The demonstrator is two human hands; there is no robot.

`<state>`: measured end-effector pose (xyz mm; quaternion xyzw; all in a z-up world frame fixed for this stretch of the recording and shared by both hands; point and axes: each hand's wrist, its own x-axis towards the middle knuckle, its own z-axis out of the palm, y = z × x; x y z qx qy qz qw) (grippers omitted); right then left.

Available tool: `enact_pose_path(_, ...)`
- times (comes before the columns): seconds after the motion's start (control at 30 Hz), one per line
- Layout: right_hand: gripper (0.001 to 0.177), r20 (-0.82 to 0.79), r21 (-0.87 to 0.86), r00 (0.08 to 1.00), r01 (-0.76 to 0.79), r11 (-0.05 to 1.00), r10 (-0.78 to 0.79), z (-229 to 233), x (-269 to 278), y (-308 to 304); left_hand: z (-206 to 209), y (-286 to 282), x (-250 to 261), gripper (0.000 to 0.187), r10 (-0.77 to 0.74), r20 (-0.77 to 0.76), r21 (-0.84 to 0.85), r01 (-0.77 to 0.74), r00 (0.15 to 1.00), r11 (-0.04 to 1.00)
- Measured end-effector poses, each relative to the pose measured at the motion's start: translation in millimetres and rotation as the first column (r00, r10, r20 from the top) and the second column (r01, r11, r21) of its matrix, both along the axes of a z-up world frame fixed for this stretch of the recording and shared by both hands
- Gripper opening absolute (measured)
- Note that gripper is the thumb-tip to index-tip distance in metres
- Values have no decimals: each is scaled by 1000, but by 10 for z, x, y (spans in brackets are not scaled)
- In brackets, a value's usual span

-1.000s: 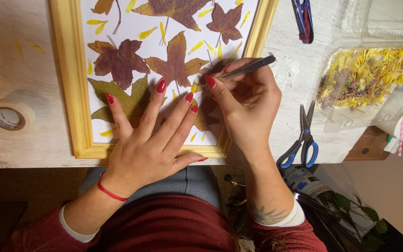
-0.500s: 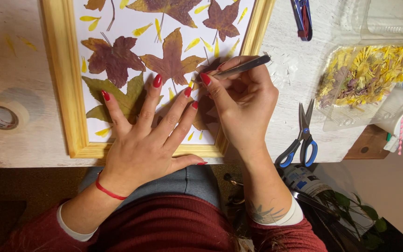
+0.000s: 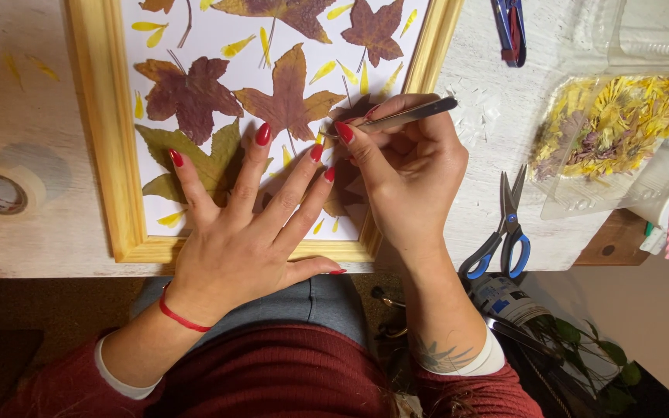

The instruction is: The recorder is placing small leaf cutouts into a picture frame to create a decorative arrangement.

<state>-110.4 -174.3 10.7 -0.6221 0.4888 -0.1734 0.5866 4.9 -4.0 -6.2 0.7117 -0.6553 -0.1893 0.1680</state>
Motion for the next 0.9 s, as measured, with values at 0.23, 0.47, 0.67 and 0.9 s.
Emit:
enact_pose_path(0.23,23,13,-1,1000,4,1000,-4,-26,-13,14,9,-13,-1,94,17,-28,12,-17,999,1000)
enact_pose_path(0.47,26,35,-9,999,-23,1000,23,-17,-46,8,6,-15,-1,96,7,1,35,-7,1000,999)
enact_pose_path(0.67,25,100,-79,995,2,997,6,-48,-191,-20,1,-17,7,99,11,-27,8,-11,1000,1000)
enact_pose_path(0.9,30,262,49,931,248,968,-252,-11,-466,149,-10,-22,-16,100,-26,-16,-6,26,1000,1000)
